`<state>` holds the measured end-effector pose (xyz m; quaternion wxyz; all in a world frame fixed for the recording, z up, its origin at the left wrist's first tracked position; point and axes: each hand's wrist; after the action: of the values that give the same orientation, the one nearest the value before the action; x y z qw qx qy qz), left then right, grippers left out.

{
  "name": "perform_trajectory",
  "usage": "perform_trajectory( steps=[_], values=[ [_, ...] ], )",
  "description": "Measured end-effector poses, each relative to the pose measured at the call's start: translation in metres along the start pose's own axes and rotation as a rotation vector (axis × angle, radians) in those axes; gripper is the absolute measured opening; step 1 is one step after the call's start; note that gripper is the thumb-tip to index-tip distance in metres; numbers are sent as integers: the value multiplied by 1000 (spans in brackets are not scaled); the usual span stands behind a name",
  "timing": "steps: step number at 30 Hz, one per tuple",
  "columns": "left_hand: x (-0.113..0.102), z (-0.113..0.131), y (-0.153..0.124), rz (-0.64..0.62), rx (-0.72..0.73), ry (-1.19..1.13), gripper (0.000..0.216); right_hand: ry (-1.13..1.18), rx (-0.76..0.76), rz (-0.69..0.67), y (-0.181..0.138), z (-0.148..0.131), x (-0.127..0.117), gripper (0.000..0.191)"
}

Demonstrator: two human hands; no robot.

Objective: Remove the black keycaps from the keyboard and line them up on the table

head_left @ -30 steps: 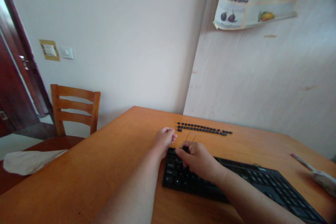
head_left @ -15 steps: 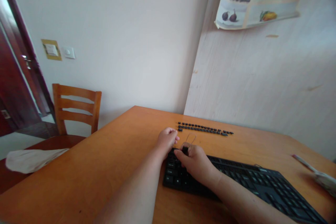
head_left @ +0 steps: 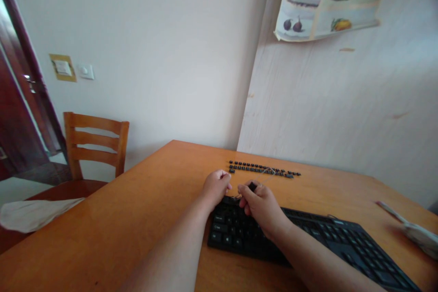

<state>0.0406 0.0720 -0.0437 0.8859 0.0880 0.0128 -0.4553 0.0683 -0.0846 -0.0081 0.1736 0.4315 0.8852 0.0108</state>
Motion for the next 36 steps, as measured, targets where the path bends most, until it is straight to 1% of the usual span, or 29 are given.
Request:
perform_trajectory(
  steps=[3, 7, 10, 13, 18, 21, 25, 30, 33, 36],
  values=[
    [1, 14, -5, -25, 36, -7, 22, 83, -40, 78, 7, 1, -7, 34],
    [5, 34, -14, -119, 63, -71, 20, 144, -88, 171, 15, 1, -15, 38],
    [7, 41, -20, -211, 71, -129, 23, 170, -100, 178, 18, 2, -17, 39],
    [8, 42, -22, -239, 70, -163, 21, 187, -124, 158, 17, 3, -16, 39],
    [8, 44, -22, -194, 27, -178, 11, 237, -138, 139, 18, 7, -12, 41],
    [7, 44, -20, -184, -24, -177, 10, 272, -165, 162, 19, 7, -12, 42],
    [5, 41, -19, -171, -39, -177, 12, 204, -188, 197, 19, 5, -15, 48],
    [5, 39, -18, -105, -20, -164, 11, 126, -184, 235, 25, 5, -24, 50],
    [4, 37, -16, -59, -21, -164, 12, -3, -194, 247, 31, 6, -35, 50],
    [-1, 32, -11, 30, -25, -144, 14, -297, -274, 290, 35, 5, -48, 43]
  ],
)
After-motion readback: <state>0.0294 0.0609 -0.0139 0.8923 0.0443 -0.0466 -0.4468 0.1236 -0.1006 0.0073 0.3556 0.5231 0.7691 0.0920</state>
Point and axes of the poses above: each hand's wrist, its own y-axis towards the middle knuckle, its own x-axis out of the palm, z = x × y, and after that the axes turned 3 degrees about -y, right-handed
